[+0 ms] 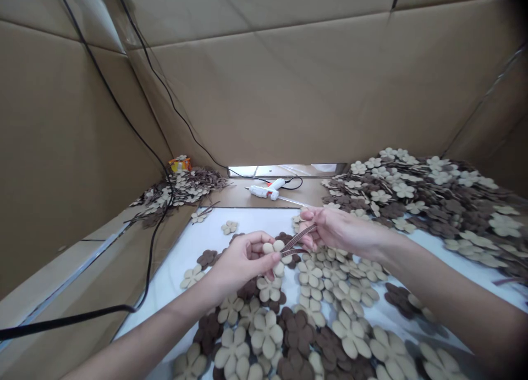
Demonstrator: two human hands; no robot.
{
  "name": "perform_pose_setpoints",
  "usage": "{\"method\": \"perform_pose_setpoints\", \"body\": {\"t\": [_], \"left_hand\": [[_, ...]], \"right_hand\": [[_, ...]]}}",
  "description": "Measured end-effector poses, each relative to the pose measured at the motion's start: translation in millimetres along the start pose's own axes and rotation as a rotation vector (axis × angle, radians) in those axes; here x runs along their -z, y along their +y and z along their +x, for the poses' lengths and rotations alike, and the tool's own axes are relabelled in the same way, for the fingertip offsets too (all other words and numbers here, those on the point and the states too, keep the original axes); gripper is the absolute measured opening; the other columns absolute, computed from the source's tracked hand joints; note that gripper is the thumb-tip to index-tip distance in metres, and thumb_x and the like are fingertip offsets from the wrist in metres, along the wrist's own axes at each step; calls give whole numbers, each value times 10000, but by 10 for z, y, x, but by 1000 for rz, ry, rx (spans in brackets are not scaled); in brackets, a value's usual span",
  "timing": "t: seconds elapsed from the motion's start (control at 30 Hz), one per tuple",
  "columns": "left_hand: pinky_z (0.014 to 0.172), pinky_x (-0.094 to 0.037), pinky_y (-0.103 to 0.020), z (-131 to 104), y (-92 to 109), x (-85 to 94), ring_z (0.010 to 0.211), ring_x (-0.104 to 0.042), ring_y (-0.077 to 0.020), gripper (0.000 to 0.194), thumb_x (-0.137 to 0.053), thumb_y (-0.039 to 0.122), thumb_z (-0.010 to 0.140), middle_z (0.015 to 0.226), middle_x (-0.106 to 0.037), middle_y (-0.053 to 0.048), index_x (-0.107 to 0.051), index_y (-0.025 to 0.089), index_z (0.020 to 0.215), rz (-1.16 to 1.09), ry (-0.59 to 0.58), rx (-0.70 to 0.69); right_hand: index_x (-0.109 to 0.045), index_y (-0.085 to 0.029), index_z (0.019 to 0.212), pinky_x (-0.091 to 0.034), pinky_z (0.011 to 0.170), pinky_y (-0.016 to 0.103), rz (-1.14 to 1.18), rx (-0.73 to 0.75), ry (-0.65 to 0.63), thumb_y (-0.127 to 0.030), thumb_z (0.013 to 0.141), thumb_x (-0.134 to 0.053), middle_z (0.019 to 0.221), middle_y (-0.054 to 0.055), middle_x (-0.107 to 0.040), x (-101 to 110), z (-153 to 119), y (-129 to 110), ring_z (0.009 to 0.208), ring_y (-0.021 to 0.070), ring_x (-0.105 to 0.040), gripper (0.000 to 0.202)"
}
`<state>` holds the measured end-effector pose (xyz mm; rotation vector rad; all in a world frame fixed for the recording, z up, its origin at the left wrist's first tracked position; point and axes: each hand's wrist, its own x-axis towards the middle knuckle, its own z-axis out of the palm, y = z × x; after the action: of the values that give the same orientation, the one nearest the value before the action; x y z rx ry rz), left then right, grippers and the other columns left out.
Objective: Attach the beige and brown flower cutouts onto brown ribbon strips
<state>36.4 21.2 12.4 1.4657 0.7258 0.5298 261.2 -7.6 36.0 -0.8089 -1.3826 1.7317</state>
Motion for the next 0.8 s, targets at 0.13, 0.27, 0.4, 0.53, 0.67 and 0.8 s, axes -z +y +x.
{"method": "perform_pose_setpoints", "body": {"t": [0.13, 0.27, 0.4, 0.53, 0.67, 0.8], "left_hand": [[582, -481, -241, 0, 9, -5, 560, -579, -109, 291, -696, 362, 727, 688, -619, -3, -543, 148, 853, -15, 6, 0], [586, -483, -240, 2, 7, -5, 559, -578, -105, 289, -694, 365, 729, 686, -612, 2, -549, 149, 855, -16, 9, 1], [589, -486, -241, 5, -3, 3, 576, -592, -115, 290, -695, 367, 728, 688, -619, -3, -550, 150, 856, -14, 19, 6], [594, -488, -243, 5, 2, 2, 579, -594, -116, 297, -701, 363, 722, 684, -618, -5, -550, 146, 857, -14, 20, 17], [587, -485, -245, 5, 10, -1, 584, -587, -117, 296, -688, 366, 735, 693, -617, -10, -545, 145, 871, 0, 1, 15], [581, -482, -238, 6, -3, 1, 567, -580, -109, 296, -693, 371, 730, 691, -615, -6, -555, 146, 864, -10, 4, 4]], "right_hand": [[-441, -176, 811, -398, 670, 264, 60, -51, -71, -352, 910, -410, 729, 25, -543, -50, -10, -51, 685, 138, -511, 204], [-489, -163, 813, -400, 648, 259, 92, -59, -75, -309, 923, -373, 725, 34, -542, -103, 3, -76, 672, 141, -504, 216], [-498, -160, 790, -388, 635, 261, 102, -57, -28, -280, 922, -363, 703, 32, -531, -109, 18, -63, 652, 141, -494, 223], [-450, -181, 738, -360, 646, 276, 130, -65, -66, -312, 883, -432, 642, 6, -503, -104, 2, -82, 643, 147, -477, 196], [-432, -187, 732, -339, 660, 290, 113, -73, -99, -347, 845, -498, 640, 3, -525, -112, -17, -122, 655, 153, -479, 207], [-413, -194, 726, -341, 674, 304, 131, -73, -95, -351, 828, -523, 641, 0, -532, -94, -8, -119, 661, 159, -489, 217]]}}
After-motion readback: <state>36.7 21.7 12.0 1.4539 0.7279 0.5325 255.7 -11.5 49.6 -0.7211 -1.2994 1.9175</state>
